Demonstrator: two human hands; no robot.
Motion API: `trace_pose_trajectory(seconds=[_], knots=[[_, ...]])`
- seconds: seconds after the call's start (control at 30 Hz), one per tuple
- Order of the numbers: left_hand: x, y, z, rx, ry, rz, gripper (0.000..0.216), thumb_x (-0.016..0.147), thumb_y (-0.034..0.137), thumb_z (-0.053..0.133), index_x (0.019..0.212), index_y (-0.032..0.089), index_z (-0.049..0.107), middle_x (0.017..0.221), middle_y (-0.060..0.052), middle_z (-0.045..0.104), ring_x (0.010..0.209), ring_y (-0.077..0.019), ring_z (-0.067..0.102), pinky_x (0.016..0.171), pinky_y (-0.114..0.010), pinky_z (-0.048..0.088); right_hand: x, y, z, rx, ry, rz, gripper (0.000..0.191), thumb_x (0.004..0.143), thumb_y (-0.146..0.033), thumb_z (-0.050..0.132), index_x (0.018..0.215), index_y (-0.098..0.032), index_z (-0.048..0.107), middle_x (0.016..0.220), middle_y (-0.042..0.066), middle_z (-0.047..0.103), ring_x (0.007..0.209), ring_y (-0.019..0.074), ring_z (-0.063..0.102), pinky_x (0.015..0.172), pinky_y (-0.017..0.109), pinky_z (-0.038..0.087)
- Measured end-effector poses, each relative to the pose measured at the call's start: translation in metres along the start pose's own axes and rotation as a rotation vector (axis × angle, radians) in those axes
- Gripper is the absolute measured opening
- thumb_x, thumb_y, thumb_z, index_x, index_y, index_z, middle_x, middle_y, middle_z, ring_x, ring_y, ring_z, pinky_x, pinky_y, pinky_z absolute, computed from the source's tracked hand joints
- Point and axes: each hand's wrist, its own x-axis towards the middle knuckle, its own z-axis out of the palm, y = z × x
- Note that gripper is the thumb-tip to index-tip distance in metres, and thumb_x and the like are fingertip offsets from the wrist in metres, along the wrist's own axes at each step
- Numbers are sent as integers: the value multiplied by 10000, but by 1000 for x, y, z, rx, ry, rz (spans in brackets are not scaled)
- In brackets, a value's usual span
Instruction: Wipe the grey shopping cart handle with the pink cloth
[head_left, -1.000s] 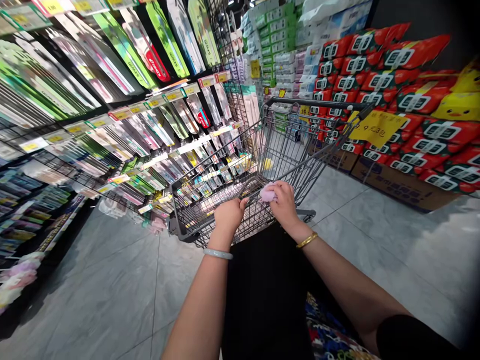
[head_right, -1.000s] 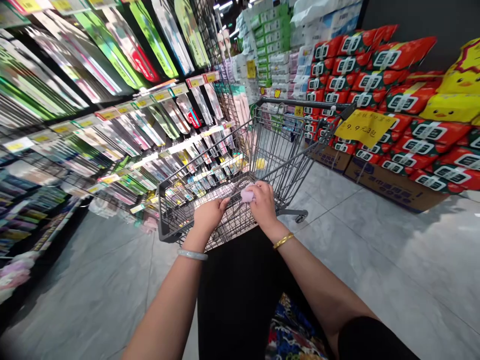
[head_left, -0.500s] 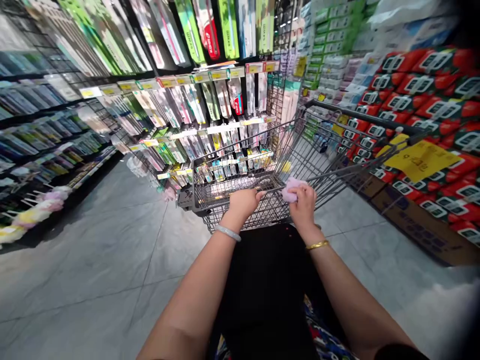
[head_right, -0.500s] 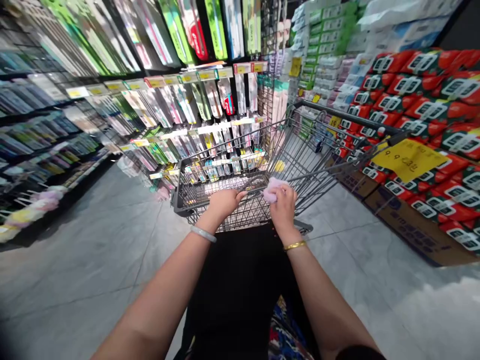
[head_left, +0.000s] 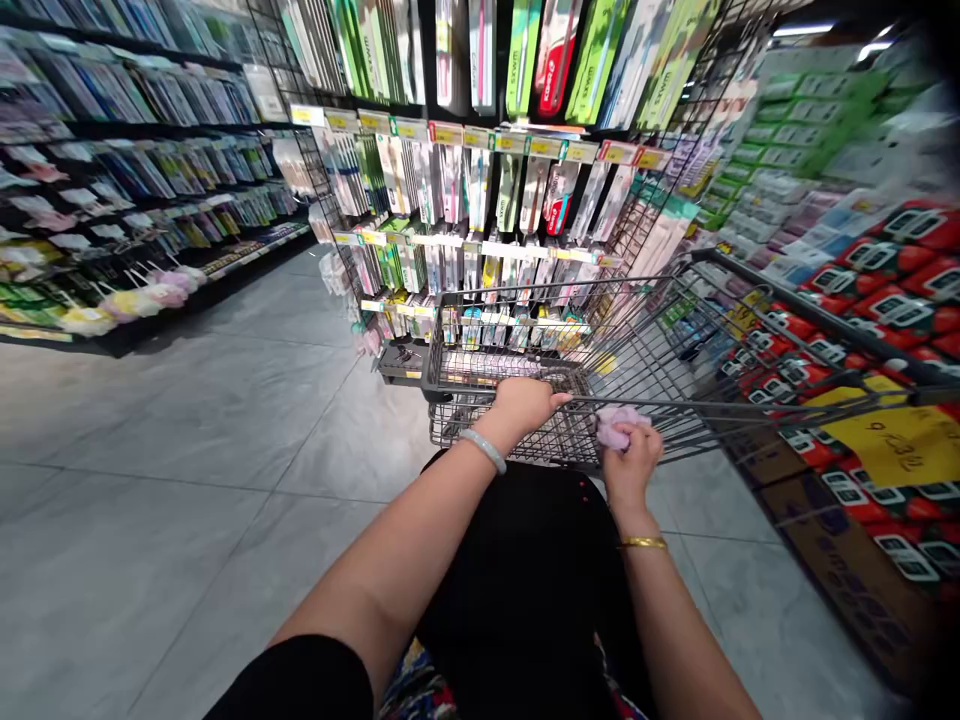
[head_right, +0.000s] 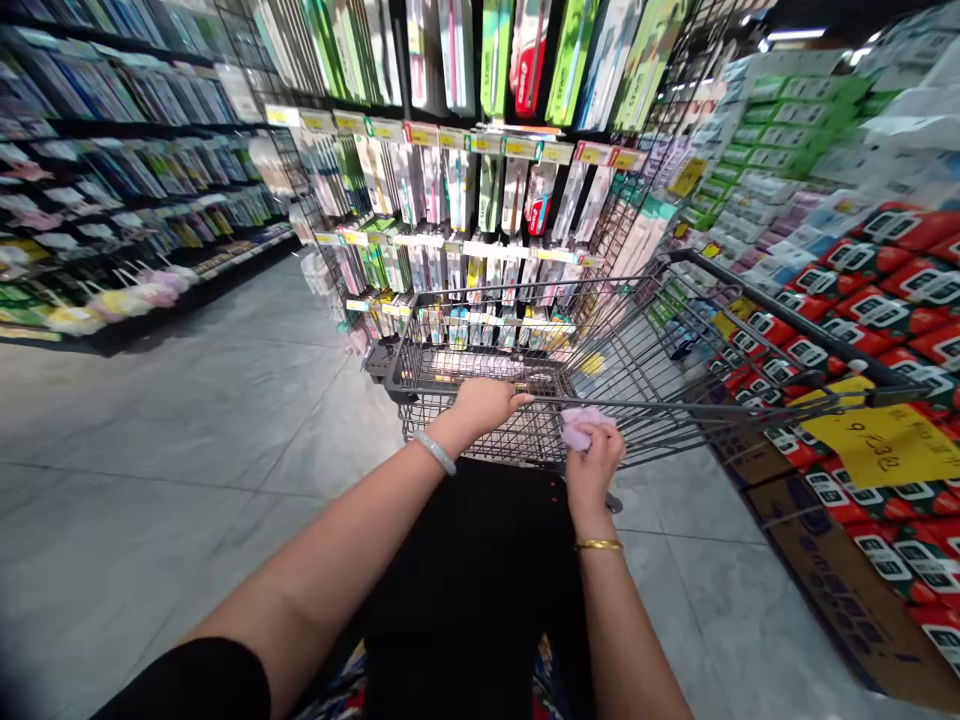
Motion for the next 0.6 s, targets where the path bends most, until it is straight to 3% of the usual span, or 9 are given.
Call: trace_pose_trajectory(seconds=[0.23,0.47,0.6], knots=[[-1,-1,-1,4,10,13,739,945,700,194,954,184,723,918,-129,733,907,-288,691,799,-383,505,15,-8,-11,74,114,8,366,647,-151,532,993,-199,640,1140,106,496,1136,278,484,1019,475,376],[-1,2,-5,3,-24,-4,747,940,710,202,952,176,725,902,-141,731,932,-297,687,818,-395,495,-11,15,5,65,-24,98,300,655,-159,520,933,-200,625,1047,93,504,1051,275,496,985,494,399],[-2,-1,-3,13,-5,4,748,941,712,189,949,188,722,895,-127,730,918,-275,687,808,-362,487,9,9,-8,78,149,68,347,653,-150,530,984,-207,619,1136,101,488,1125,267,500,1006,452,405]])
